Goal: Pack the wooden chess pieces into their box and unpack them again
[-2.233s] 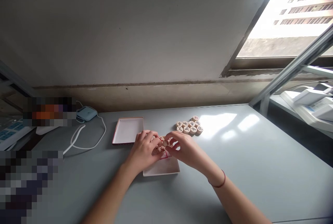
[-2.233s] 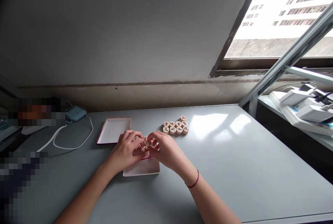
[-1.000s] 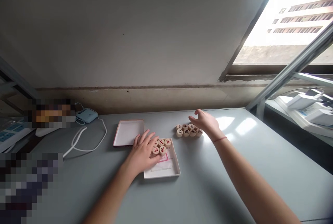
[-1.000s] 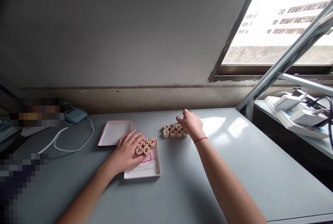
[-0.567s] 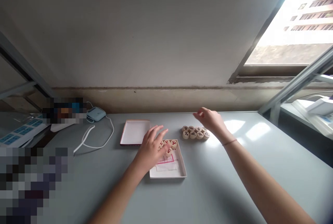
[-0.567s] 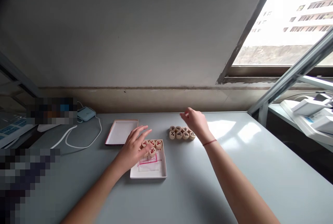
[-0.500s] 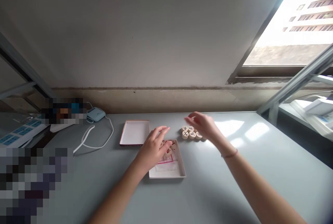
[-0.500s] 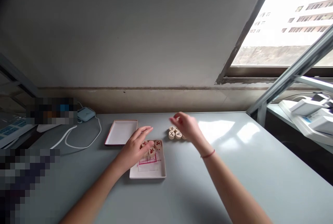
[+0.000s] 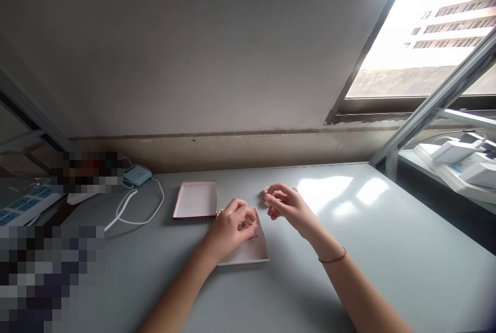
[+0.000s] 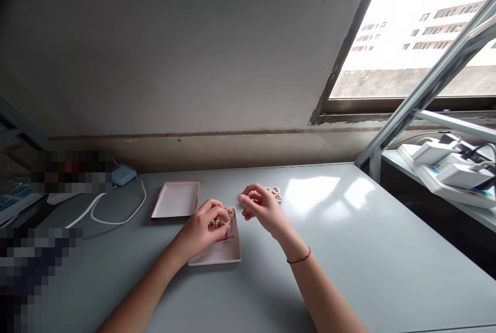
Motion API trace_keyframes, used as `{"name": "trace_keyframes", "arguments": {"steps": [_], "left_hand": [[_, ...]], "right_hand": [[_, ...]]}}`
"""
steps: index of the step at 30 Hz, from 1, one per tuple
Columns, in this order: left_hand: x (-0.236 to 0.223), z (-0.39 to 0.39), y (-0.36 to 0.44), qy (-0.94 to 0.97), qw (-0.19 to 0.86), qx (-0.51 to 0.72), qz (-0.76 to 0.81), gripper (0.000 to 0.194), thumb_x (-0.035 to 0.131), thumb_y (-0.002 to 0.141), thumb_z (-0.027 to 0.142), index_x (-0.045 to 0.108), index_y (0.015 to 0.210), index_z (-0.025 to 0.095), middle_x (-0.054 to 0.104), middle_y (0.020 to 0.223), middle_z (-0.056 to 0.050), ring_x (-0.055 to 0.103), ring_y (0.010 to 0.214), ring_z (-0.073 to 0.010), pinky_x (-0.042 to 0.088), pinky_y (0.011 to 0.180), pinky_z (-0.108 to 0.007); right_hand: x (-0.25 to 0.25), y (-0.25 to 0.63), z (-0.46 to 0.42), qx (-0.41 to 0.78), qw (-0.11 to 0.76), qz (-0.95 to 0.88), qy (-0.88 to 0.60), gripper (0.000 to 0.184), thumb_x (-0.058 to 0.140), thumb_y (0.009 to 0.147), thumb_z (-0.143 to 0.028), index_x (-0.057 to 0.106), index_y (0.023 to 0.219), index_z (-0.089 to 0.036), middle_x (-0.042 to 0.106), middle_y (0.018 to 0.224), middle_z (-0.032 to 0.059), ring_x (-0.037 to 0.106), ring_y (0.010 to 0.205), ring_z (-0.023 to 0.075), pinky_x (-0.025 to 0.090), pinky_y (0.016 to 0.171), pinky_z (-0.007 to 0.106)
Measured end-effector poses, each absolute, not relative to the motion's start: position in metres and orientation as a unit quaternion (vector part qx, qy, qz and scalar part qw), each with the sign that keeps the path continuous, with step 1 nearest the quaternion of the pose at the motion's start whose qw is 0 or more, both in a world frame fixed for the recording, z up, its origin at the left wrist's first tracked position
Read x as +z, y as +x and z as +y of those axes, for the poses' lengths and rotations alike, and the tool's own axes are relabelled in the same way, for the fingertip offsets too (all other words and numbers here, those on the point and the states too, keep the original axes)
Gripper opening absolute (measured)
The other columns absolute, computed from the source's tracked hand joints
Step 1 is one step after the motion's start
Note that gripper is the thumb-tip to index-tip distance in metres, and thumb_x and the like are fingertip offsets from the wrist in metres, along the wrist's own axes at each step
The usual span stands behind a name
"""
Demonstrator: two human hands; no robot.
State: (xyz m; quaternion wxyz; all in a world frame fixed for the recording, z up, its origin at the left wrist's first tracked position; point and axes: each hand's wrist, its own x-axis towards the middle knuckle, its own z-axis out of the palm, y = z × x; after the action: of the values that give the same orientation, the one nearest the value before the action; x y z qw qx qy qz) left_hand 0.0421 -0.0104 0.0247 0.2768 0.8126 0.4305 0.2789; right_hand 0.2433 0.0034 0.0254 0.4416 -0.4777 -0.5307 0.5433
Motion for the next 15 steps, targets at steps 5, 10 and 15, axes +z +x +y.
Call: {"name": "trace_keyframes", "arguments": {"steps": [5, 10, 15], "left_hand": [[0.018, -0.01, 0.041, 0.867, 0.189, 0.205, 0.412, 0.004, 0.064, 0.081, 0.021, 0.061, 0.081, 0.023, 0.067, 0.093, 0.002, 0.06, 0.094, -0.0181, 0.043, 0.09, -0.037], [0.008, -0.009, 0.045, 0.888, 0.144, 0.17, 0.403, 0.007, 0.061, 0.085, 0.022, 0.063, 0.079, 0.024, 0.071, 0.091, 0.001, 0.057, 0.104, -0.0215, 0.038, 0.088, -0.04], [0.007, -0.007, 0.044, 0.898, 0.11, 0.162, 0.393, 0.005, 0.061, 0.087, 0.025, 0.066, 0.086, 0.024, 0.068, 0.103, -0.001, 0.054, 0.106, -0.0218, 0.038, 0.09, -0.04]], "right_hand": [[0.025, 0.245, 0.002, 0.532, 0.434, -0.532, -0.496, 0.039, 0.073, 0.07, -0.05, 0.057, 0.089, -0.019, 0.059, 0.098, 0.0038, 0.061, 0.07, 0.0117, 0.059, 0.069, 0.033], [0.031, 0.243, -0.003, 0.505, 0.378, -0.605, -0.486, 0.023, 0.06, 0.081, -0.04, 0.061, 0.092, -0.02, 0.058, 0.097, 0.0032, 0.06, 0.075, 0.0117, 0.059, 0.074, 0.033], [0.032, 0.238, -0.012, 0.406, 0.311, -0.714, -0.478, 0.013, 0.055, 0.083, -0.028, 0.059, 0.093, -0.021, 0.06, 0.095, 0.0036, 0.06, 0.075, 0.0122, 0.053, 0.061, 0.024]]}}
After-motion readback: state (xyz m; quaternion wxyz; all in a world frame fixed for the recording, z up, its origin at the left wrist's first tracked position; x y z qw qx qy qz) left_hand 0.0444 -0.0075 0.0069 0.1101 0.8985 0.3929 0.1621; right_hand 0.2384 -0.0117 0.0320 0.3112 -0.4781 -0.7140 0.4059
